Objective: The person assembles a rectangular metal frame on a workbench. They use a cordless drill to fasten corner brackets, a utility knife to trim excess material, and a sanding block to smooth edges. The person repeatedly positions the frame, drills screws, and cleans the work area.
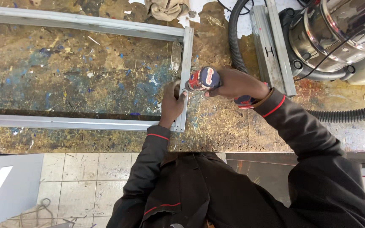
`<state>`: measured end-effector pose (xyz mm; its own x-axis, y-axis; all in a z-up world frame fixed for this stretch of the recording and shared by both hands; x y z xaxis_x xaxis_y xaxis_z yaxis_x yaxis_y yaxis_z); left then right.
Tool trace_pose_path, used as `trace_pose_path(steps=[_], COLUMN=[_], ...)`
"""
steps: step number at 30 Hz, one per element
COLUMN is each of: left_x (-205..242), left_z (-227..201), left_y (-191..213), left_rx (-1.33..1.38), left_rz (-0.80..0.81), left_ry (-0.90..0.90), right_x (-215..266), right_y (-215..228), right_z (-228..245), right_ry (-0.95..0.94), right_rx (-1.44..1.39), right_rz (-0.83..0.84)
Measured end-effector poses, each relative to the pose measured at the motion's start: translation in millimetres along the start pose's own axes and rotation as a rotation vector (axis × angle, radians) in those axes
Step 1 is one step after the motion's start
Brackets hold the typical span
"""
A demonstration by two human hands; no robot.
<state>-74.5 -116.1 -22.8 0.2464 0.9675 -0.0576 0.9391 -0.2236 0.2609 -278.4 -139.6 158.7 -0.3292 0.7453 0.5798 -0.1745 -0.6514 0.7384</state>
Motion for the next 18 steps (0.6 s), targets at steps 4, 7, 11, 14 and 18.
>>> trace_pose_path(steps=[4,7,11,14,18], left_x=[1.8,-4.2,-9.7,-17.3,-17.0], left_z=[4.0,6.9,10.0,22.2,31.0], left_y=[-6.2,-5.3,4.3,12.2,41.0], left_rx=[-0.16,-0.209,-0.311,-0.377,-0.415], left_rz=[-0.024,-0.045,-0.044,-0.002,-0.064], left_ry=[-0.022,-0.059,-0.029,0.101,0.136], right_x=[11.7,22.5,2.5,4.1,-34.9], right_y=[-2.7,0.3,-10.7,-0.7,-12.5], right_z=[-4.7,6.6,-19.9,-15.5,-61.3], right_ry=[0.061,0.096,0.12,0.196,0.372], right_rx=[-0.037,-0.067,-0.203,-0.389,-0.615], right_rz=[-0.053,-0.073,-0.11,-0.166,-0.328])
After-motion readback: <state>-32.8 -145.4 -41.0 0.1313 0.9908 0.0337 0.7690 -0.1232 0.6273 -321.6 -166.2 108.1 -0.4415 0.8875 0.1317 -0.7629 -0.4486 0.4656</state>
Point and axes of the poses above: each hand's wrist, its own x-axis away from the middle knuckle, its own y-axis out of the back of the hand, z = x × y, the point moved 4 cm from there along -x, towards the middle knuckle, and after that the axes turned 6 degrees about z, right-handed, at the moved point
